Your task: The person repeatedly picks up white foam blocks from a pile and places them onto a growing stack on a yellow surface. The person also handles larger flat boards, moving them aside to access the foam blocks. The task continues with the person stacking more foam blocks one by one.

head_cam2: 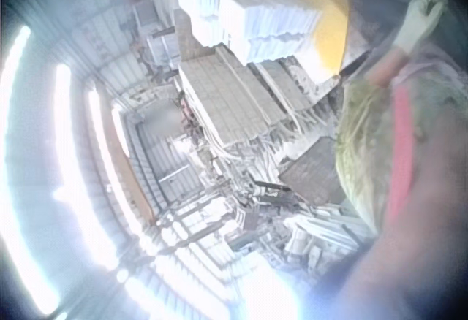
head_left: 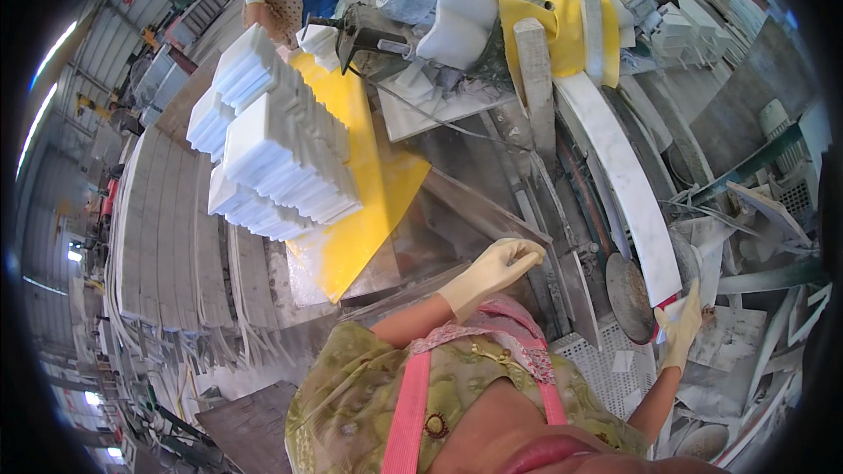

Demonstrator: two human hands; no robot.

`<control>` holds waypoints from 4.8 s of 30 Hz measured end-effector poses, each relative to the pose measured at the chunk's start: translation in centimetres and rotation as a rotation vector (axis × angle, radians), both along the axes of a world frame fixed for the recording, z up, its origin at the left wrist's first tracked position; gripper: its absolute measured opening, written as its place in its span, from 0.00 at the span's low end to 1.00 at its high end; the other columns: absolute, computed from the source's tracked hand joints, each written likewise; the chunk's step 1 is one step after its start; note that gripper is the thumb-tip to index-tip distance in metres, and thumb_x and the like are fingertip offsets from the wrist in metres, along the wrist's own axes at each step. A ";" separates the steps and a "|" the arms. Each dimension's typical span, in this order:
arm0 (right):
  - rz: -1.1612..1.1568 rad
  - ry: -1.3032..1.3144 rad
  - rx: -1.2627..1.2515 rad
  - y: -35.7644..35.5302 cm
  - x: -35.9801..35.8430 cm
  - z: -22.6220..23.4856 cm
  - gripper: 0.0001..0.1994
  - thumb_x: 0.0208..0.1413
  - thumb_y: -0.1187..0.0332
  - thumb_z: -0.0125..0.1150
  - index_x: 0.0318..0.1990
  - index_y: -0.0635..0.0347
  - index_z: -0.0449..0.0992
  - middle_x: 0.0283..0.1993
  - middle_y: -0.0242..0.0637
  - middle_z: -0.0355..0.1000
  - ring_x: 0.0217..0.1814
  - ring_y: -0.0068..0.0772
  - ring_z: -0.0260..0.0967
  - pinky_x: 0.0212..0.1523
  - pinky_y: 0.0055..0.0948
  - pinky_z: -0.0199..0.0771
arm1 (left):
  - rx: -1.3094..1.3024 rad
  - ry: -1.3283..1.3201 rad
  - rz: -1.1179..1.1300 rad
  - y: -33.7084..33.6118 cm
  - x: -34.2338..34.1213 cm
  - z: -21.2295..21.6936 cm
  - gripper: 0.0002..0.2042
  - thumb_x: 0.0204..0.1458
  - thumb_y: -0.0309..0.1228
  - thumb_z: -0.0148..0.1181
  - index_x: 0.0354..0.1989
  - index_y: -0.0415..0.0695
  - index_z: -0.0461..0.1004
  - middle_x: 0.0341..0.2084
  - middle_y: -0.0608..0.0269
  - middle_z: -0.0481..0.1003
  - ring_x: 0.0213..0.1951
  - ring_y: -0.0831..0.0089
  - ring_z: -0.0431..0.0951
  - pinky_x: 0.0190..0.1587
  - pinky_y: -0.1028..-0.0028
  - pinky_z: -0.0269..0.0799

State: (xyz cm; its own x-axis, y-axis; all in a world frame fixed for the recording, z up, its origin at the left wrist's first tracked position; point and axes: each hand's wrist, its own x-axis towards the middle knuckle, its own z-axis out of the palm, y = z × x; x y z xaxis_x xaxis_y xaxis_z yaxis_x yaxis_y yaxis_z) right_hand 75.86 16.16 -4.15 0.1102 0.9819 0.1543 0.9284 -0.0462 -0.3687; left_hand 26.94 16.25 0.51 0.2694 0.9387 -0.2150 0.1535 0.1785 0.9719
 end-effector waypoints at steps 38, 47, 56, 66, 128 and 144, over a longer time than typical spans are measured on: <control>1.217 0.131 0.247 0.1 -53.3 6.5 0.56 0.37 0.48 0.75 0.73 0.61 0.52 0.69 0.50 0.61 0.71 0.50 0.59 0.70 0.43 0.62 | -0.041 0.085 0.411 -9.7 -18.2 4.0 0.39 0.46 0.43 0.69 0.65 0.35 0.64 0.50 0.54 0.77 0.49 0.66 0.78 0.50 0.66 0.75; 1.384 0.567 0.069 -7.4 -66.6 1.1 0.63 0.31 0.54 0.82 0.76 0.55 0.46 0.71 0.54 0.56 0.74 0.59 0.52 0.73 0.46 0.56 | -0.338 0.870 0.713 -15.8 -25.6 3.8 0.34 0.50 0.47 0.60 0.59 0.30 0.68 0.49 0.31 0.77 0.53 0.43 0.78 0.53 0.55 0.73; 1.012 0.205 0.340 3.4 -43.2 4.1 0.21 0.46 0.66 0.63 0.51 0.58 0.77 0.56 0.43 0.74 0.58 0.50 0.69 0.59 0.44 0.66 | -0.206 0.880 0.897 -16.2 -25.9 -0.7 0.31 0.49 0.46 0.61 0.54 0.33 0.71 0.44 0.33 0.79 0.49 0.43 0.80 0.52 0.55 0.73; 0.119 -0.124 -0.096 3.6 -4.7 -1.9 0.49 0.44 0.71 0.72 0.75 0.55 0.52 0.77 0.52 0.52 0.77 0.54 0.50 0.72 0.48 0.57 | -0.196 0.787 0.929 -16.4 -26.0 -0.6 0.30 0.50 0.44 0.61 0.56 0.32 0.71 0.45 0.34 0.79 0.50 0.43 0.79 0.52 0.56 0.73; 0.691 1.525 -0.637 -4.5 -58.2 3.8 0.17 0.63 0.59 0.63 0.48 0.66 0.78 0.40 0.30 0.76 0.40 0.20 0.70 0.43 0.27 0.71 | -0.022 0.713 1.076 -15.2 -26.6 -1.9 0.31 0.48 0.50 0.58 0.40 0.25 0.78 0.35 0.30 0.79 0.40 0.40 0.82 0.47 0.57 0.75; 1.396 0.882 -0.388 -0.2 -57.5 1.9 0.28 0.60 0.44 0.57 0.57 0.58 0.75 0.52 0.50 0.76 0.55 0.53 0.73 0.56 0.45 0.70 | 0.007 0.146 1.074 -12.7 -22.6 0.9 0.27 0.58 0.36 0.63 0.60 0.32 0.66 0.53 0.50 0.72 0.53 0.62 0.76 0.52 0.64 0.76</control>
State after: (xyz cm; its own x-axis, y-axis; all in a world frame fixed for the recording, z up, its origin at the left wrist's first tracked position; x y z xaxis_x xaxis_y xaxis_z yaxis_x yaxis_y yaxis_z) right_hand 18.41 15.98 -2.28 -0.8936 0.3599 0.2682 -0.1301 0.3641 -0.9222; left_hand 4.32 3.55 1.45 -0.7221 0.6701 -0.1720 0.0345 0.2832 0.9584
